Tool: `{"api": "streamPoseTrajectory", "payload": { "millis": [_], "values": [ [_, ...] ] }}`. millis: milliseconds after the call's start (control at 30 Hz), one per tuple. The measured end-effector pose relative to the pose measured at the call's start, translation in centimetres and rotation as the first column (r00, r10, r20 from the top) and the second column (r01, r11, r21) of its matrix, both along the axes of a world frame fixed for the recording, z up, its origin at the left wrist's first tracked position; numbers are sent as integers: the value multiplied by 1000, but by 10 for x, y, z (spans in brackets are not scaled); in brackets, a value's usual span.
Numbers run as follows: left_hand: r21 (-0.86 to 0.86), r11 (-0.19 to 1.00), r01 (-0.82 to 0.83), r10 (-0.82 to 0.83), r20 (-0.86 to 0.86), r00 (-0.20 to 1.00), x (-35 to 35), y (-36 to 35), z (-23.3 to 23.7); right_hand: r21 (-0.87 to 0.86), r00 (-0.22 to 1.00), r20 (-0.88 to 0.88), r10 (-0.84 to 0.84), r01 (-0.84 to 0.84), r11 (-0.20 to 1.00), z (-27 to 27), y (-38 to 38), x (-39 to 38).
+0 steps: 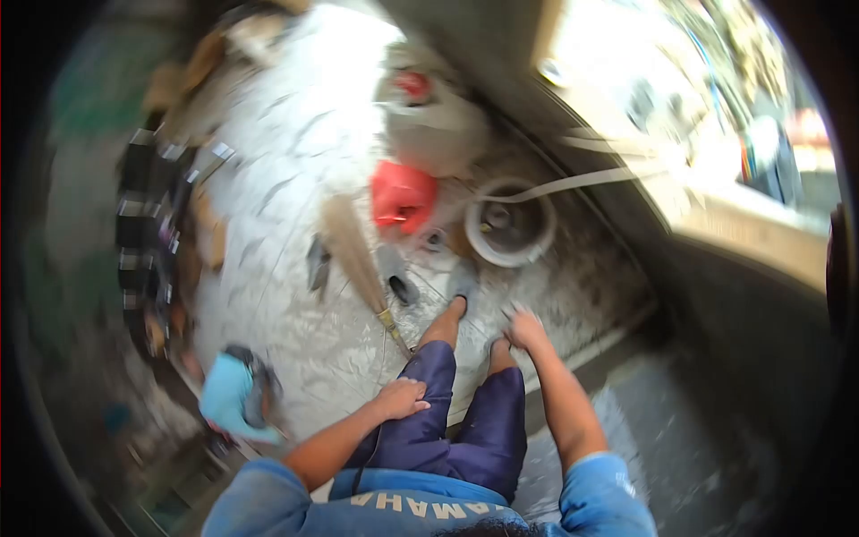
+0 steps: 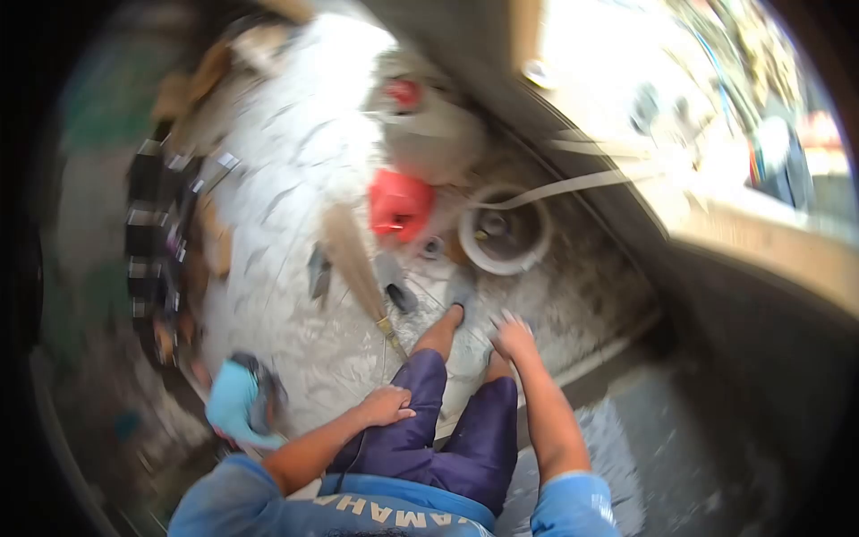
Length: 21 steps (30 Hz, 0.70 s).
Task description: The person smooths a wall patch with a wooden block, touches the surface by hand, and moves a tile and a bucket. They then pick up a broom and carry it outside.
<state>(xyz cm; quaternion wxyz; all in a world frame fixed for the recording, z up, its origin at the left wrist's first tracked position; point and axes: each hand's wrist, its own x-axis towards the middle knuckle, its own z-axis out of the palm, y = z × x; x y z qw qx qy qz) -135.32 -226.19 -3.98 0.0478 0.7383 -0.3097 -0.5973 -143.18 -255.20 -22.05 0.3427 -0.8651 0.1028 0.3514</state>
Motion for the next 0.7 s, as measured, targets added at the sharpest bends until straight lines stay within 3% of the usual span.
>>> {"api": "streamPoseTrajectory", "payload": {
  "millis": [67, 133, 167, 200, 233, 300, 333, 400, 467, 533, 600, 633, 667, 700],
  "values": [
    [-15, 991, -136, 137, 101, 985, -19, 16, 28, 48, 1000, 12, -17, 16, 999, 21, -10, -72],
    [24, 971, -239, 235, 126, 964, -36, 29, 57, 31, 952, -298, 73, -67, 997, 84, -30, -113],
    [2, 951, -309, 304, 160, 939, -42, 40, 71, 53, 969, -236, 69, -58, 997, 86, -44, -155],
    [15, 919, -393, 387, 145, 910, -52, 54, 83, -1, 896, -441, 53, -60, 998, 127, -52, -162],
    [31, 885, -464, 458, 120, 881, -64, 69, 94, -68, 925, -371, 81, -114, 991, 115, -67, -204],
    [-68, 797, -600, 602, 169, 780, -84, 104, 107, -18, 845, -529, 80, -105, 994, 146, -97, -225],
    [-97, 710, -697, 701, 185, 689, -91, 123, 114, -31, 844, -527, 102, -139, 990, 153, -111, -230],
    [-149, 550, -822, 828, 221, 515, -106, 165, 116, -151, 815, -578, -40, -59, 987, 154, -137, -228],
    [-159, 406, -900, 897, 258, 359, -131, 205, 118, -245, 893, -447, -48, -71, 967, 173, -139, -181],
    [-114, 244, -963, 942, 262, 207, -146, 240, 131, -249, 932, -313, 184, -267, 931, 154, -143, -120],
    [-70, 98, -993, 968, 238, 79, -168, 277, 130, -269, 951, -194, 239, -286, 920, 163, -116, -34],
    [-56, 48, -997, 973, 227, 35, -183, 299, 121, -268, 971, -36, 235, -236, 934, 162, -95, 8],
    [-59, 39, -997, 978, 208, 26, -191, 320, 115, -125, 945, 188, 269, -249, 960, 172, -64, 51],
    [-17, 3, -1000, 973, 230, -1, -201, 342, 109, -207, 947, 115, 299, -272, 940, 204, -10, 104]
  ]
}}
